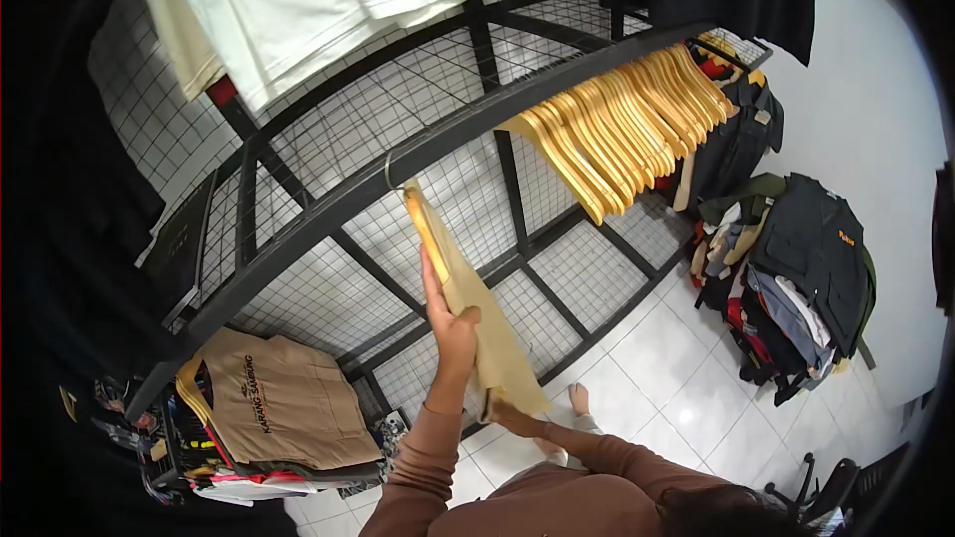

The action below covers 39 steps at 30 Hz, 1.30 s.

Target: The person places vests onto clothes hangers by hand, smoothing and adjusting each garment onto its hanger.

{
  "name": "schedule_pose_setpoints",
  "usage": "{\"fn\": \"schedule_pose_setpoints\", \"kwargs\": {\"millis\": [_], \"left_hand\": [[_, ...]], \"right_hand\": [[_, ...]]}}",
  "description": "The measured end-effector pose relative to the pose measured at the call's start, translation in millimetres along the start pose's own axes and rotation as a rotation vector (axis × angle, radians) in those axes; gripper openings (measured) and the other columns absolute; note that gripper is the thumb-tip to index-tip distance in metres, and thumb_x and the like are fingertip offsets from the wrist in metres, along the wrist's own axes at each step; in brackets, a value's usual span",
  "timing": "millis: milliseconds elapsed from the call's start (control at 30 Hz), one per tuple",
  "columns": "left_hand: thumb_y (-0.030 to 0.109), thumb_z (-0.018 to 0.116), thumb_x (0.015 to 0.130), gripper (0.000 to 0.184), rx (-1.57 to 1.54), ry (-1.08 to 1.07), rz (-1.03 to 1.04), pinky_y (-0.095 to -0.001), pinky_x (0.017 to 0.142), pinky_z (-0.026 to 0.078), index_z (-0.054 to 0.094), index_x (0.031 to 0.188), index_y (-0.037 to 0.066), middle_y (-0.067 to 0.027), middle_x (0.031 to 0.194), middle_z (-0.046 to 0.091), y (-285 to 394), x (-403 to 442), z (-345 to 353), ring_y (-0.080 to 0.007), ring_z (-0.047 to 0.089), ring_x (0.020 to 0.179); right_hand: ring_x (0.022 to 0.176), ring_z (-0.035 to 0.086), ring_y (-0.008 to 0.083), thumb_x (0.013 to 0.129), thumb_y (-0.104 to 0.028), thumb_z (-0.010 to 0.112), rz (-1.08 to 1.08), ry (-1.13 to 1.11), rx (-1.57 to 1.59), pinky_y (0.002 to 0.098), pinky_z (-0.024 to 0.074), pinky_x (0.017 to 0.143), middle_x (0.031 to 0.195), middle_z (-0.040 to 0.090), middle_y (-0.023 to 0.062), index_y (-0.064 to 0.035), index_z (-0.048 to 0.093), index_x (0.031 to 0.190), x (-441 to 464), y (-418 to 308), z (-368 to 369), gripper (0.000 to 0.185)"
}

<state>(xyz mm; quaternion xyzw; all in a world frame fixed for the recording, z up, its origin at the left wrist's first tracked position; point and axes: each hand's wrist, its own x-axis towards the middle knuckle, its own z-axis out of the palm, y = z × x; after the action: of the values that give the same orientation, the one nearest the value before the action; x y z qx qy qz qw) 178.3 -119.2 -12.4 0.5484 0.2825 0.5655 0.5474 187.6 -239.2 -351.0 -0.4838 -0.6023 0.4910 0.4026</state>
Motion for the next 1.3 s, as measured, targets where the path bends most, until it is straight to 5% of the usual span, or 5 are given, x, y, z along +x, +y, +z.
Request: {"fn": "schedule_pose_setpoints", "kwargs": {"millis": [133, 367, 700, 1033, 1300], "left_hand": [[-0.012, 0.038, 0.053, 0.099, 0.035, -0.019, -0.003, -0.0258, 0.087, 0.043, 0.013, 0.145, 0.012, -0.0089, 0.138, 0.031, 13, 2, 1, -0.0204, 0.044, 0.112], [-0.011, 0.038, 0.053, 0.100, 0.023, -0.022, -0.049, -0.0261, 0.091, 0.041, 0.012, 0.146, 0.012, -0.0085, 0.139, 0.030, 14, 0, 4, -0.0209, 0.042, 0.117], [-0.010, 0.040, 0.049, 0.102, -0.082, -0.017, -0.157, -0.0256, 0.097, 0.035, 0.012, 0.145, 0.010, -0.0092, 0.141, 0.029, 24, 0, 2, -0.0217, 0.037, 0.125], [-0.011, 0.040, 0.052, 0.100, -0.059, -0.016, -0.258, -0.0277, 0.101, 0.030, 0.008, 0.145, 0.007, -0.0097, 0.142, 0.029, 30, 2, -2, -0.0208, 0.033, 0.128], [-0.008, 0.044, 0.053, 0.100, 0.054, 0.121, -0.361, -0.0286, 0.105, 0.022, 0.007, 0.145, 0.005, -0.0098, 0.143, 0.027, 32, -2, -3, -0.0204, 0.029, 0.131]], "right_hand": [[0.130, 0.030, 0.0258, 0.096, -0.045, 0.032, 0.386, 0.054, 0.124, 0.0365, 0.0245, 0.106, 0.145, 0.025, 0.0143, -0.0089, 0.023, 0.142, 3, -12, -67, 0.059], [0.137, 0.015, 0.0230, 0.090, -0.063, 0.019, -0.444, 0.194, 0.520, 0.0338, 0.0130, 0.110, 0.150, 0.012, 0.0088, -0.0067, 0.010, 0.144, 59, -267, -142, 0.079], [0.123, 0.040, 0.0343, 0.092, -0.030, 0.047, 0.405, -0.067, -0.208, 0.0383, 0.0373, 0.098, 0.134, 0.039, 0.0231, -0.0021, 0.038, 0.131, 15, 24, -43, 0.049], [0.124, 0.040, 0.0234, 0.098, -0.030, 0.033, -0.847, 0.288, 0.088, 0.0331, 0.0277, 0.103, 0.131, 0.046, 0.0165, 0.0027, 0.042, 0.129, 203, -282, -227, 0.047], [0.085, 0.055, 0.0310, 0.084, -0.011, 0.052, -0.932, 0.348, -0.302, 0.0399, 0.0434, 0.078, 0.084, 0.059, 0.0123, -0.0034, 0.060, 0.091, 387, -206, -250, 0.013]]}}
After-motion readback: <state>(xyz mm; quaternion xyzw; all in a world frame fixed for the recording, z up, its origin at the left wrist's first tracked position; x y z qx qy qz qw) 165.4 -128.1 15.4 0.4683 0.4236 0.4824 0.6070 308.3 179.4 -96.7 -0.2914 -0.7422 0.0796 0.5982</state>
